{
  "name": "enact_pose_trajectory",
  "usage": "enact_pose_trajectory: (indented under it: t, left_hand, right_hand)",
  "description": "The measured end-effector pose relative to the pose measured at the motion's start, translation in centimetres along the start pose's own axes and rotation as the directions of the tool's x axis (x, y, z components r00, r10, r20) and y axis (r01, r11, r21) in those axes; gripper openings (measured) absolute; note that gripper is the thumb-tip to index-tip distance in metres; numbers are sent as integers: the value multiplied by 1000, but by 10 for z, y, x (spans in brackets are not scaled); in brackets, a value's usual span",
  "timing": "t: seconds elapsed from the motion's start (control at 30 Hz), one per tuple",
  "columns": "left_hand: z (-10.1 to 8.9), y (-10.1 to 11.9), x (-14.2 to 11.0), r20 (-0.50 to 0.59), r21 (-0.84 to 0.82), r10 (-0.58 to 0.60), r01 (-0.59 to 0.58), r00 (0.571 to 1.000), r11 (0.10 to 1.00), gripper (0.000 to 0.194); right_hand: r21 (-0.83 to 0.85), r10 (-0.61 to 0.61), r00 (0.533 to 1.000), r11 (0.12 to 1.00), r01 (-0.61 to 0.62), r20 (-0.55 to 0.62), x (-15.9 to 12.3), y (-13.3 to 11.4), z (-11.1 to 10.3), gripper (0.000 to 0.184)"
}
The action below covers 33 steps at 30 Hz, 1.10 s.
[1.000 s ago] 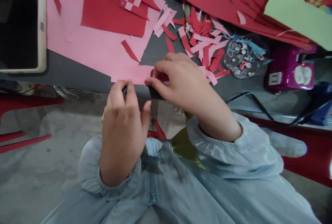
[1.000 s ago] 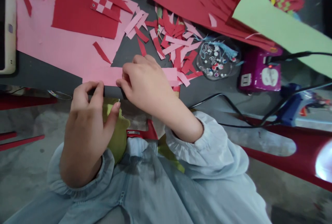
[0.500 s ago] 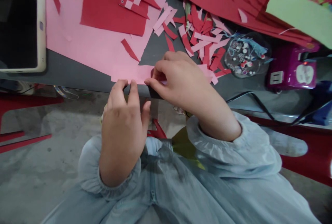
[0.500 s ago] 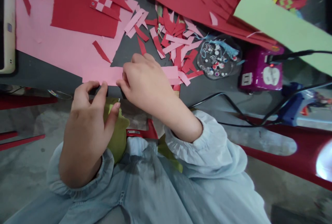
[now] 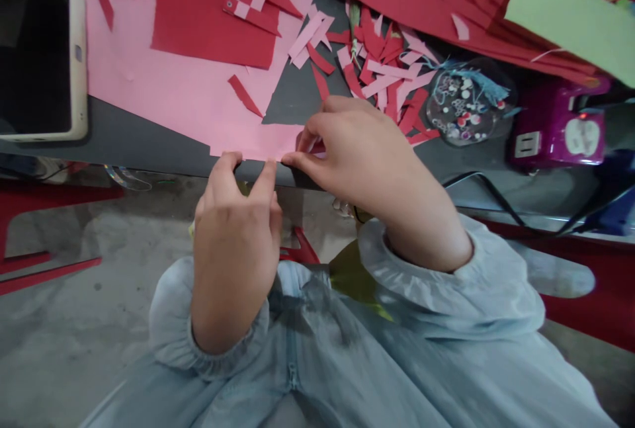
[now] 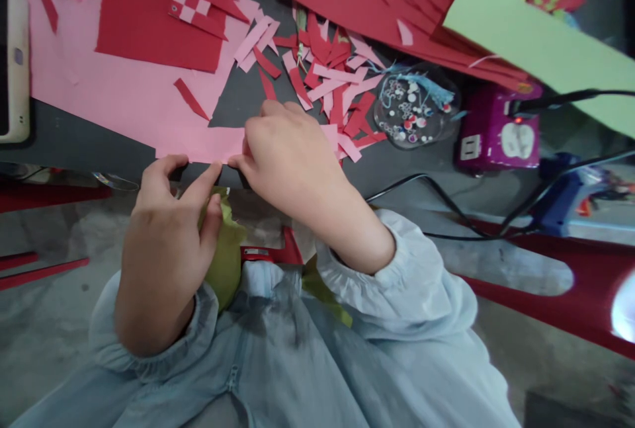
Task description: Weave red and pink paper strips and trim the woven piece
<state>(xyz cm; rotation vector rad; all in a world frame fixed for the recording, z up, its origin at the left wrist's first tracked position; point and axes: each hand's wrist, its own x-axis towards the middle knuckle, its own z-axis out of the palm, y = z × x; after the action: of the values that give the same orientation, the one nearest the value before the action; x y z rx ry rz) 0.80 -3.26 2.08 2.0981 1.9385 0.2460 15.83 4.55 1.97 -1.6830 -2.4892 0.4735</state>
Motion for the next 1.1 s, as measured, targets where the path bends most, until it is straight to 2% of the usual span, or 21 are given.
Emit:
enact_pose_trajectory:
  t: [0.3, 0.5, 0.8, 0.93, 1.1]
  left_hand:
    - [3, 2, 0, -26, 20, 10, -10, 1000, 1000, 46]
    - [5, 5, 0, -8, 10, 2, -2, 1000, 1000, 46]
    - [8, 7, 0, -16, 16, 28, -27, 999, 999, 45]
    - [8, 9, 0, -50, 50, 12, -10, 999, 999, 43]
    - [8, 15, 1, -54, 46, 76, -73, 996, 996, 42]
  right_hand:
    - [-39, 32, 999, 999, -31, 22, -5, 13, -10, 20]
    - [-145, 115, 990, 984, -102, 83, -10, 19, -21, 23]
    - [-138, 78, 997, 988, -73, 31, -15, 31, -16, 22]
    - [-151, 84, 994, 986, -71, 76, -14, 30, -17, 24]
    - [-165, 65, 995, 985, -52, 75, -15, 26, -19, 24]
